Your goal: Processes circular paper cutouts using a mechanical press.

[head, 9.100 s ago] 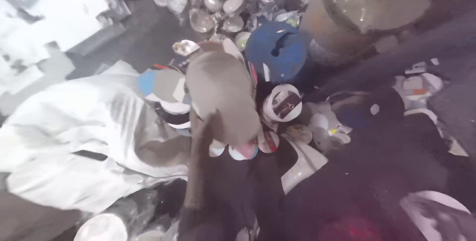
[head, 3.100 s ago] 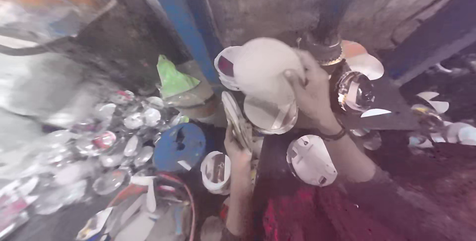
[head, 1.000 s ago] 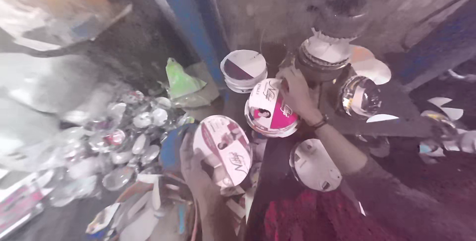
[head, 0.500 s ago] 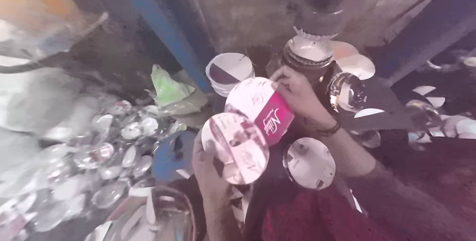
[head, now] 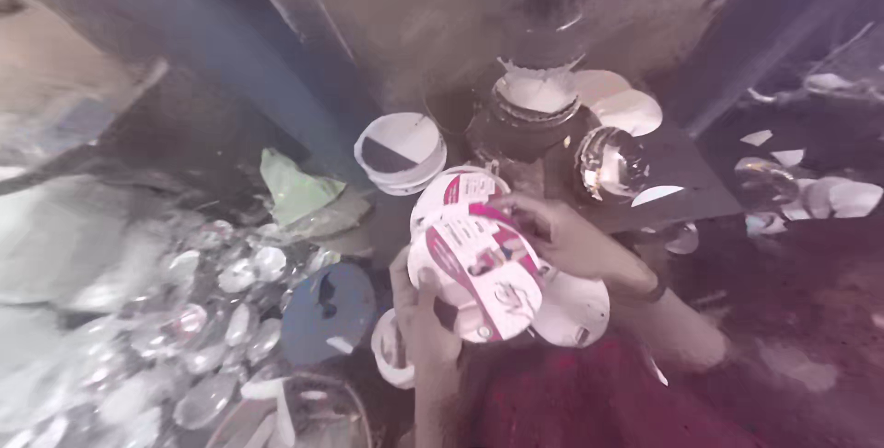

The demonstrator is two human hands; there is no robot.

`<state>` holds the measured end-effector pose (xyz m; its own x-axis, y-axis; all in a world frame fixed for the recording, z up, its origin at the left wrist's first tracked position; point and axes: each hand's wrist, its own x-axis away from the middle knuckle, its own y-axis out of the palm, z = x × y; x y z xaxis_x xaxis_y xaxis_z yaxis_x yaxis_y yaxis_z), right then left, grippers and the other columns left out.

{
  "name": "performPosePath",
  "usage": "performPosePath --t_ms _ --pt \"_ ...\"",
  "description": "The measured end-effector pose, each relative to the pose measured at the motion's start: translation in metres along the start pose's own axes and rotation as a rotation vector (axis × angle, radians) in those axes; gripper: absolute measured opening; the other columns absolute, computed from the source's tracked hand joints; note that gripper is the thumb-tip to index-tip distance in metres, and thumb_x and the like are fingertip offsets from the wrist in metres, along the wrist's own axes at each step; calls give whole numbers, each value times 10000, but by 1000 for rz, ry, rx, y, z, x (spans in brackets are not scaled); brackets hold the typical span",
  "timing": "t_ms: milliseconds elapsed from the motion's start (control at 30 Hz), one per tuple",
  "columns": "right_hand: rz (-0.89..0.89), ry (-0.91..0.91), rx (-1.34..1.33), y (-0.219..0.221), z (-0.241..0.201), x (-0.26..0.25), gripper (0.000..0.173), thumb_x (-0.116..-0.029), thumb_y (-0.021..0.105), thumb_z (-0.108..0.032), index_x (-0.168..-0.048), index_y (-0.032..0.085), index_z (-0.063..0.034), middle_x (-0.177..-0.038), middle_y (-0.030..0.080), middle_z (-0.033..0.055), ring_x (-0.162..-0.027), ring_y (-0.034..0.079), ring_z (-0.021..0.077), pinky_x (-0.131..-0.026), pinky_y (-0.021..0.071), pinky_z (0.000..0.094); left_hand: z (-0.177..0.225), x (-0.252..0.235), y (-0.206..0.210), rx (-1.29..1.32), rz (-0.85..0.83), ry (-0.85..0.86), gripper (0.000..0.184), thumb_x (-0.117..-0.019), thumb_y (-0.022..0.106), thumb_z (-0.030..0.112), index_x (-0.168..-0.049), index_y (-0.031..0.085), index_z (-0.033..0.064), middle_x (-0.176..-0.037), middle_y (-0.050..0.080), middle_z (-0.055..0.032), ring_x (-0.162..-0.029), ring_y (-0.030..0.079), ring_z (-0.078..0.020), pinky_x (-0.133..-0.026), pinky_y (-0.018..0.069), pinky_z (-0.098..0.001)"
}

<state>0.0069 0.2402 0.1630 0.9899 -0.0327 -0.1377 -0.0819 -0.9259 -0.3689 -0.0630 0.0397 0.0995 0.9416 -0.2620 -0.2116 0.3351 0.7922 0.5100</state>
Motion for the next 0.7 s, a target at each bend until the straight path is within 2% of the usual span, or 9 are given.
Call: performPosePath --t_ms 100,167,200,300,333,400,500,600,700 --pt "-184 -104 -11 -20 -7 24 372 -1058 485 -108 -1401 567 12 -1045 715 83 -844 649 2 -785 551 185 -5 17 -9 -106 -135 -55 496 -1009 555 183 -1462 405 48 -1349 600 44 -1144 634 -60 -944 560 -257" --pt "-49 -165 131 -42 -8 31 350 -1086 461 -218 -1280 675 -19 -1091 740 42 -918 681 9 -834 575 212 -6 32 -17 -128 -235 -128 621 -1000 594 271 -1519 355 27 -1477 511 23 -1267 557 -66 -1045 497 -258" --pt "144 -195 295 -55 -5 26 304 -1062 504 -204 -1216 719 -54 -1081 748 27 -932 691 40 -846 580 252 -6 43 -19 -94 -262 -194 572 -997 597 252 -1500 418 47 -1467 538 30 -1261 569 -65 -1044 498 -260" --pt "526 -201 744 -97 17 -12 234 -994 580 -56 -1181 714 -14 -1149 708 174 -1069 682 323 -957 537 519 -4 71 -20 -18 -374 -438 353 -1006 581 204 -1352 630 155 -1266 699 59 -1076 676 -36 -927 563 -236" --pt "573 -193 866 -108 25 -25 223 -994 584 -52 -1168 715 -5 -1139 695 207 -1085 656 389 -945 501 573 -6 75 -21 11 -423 -491 338 -1007 585 210 -1338 650 188 -1224 718 59 -1037 690 -32 -907 572 -234" --pt "703 -259 1069 -118 37 -44 203 -996 607 -92 -1145 737 -46 -1052 699 211 -1009 652 433 -841 489 588 -11 79 -24 13 -465 -510 344 -1016 547 157 -1348 632 183 -1212 719 55 -1027 691 -37 -907 571 -239" --pt "885 -370 1179 -116 49 -54 323 -958 591 15 -1233 727 -86 -1050 689 227 -939 654 438 -770 509 562 -12 74 -29 -7 -468 -463 340 -1024 549 200 -1356 616 176 -1213 715 56 -1026 689 -37 -902 570 -235" --pt "843 -271 1114 -103 61 -48 541 -915 566 79 -1432 591 -80 -1202 640 257 -1020 618 464 -813 472 590 -9 73 -28 7 -465 -448 351 -1026 544 193 -1371 607 166 -1218 713 41 -1023 692 -52 -899 577 -251" --pt "816 -227 1027 -102 69 -47 577 -936 576 38 -1494 524 -101 -1315 593 268 -1068 600 485 -856 471 618 -10 72 -27 15 -486 -452 353 -1026 546 194 -1373 607 167 -1219 714 39 -1023 693 -53 -895 579 -252"
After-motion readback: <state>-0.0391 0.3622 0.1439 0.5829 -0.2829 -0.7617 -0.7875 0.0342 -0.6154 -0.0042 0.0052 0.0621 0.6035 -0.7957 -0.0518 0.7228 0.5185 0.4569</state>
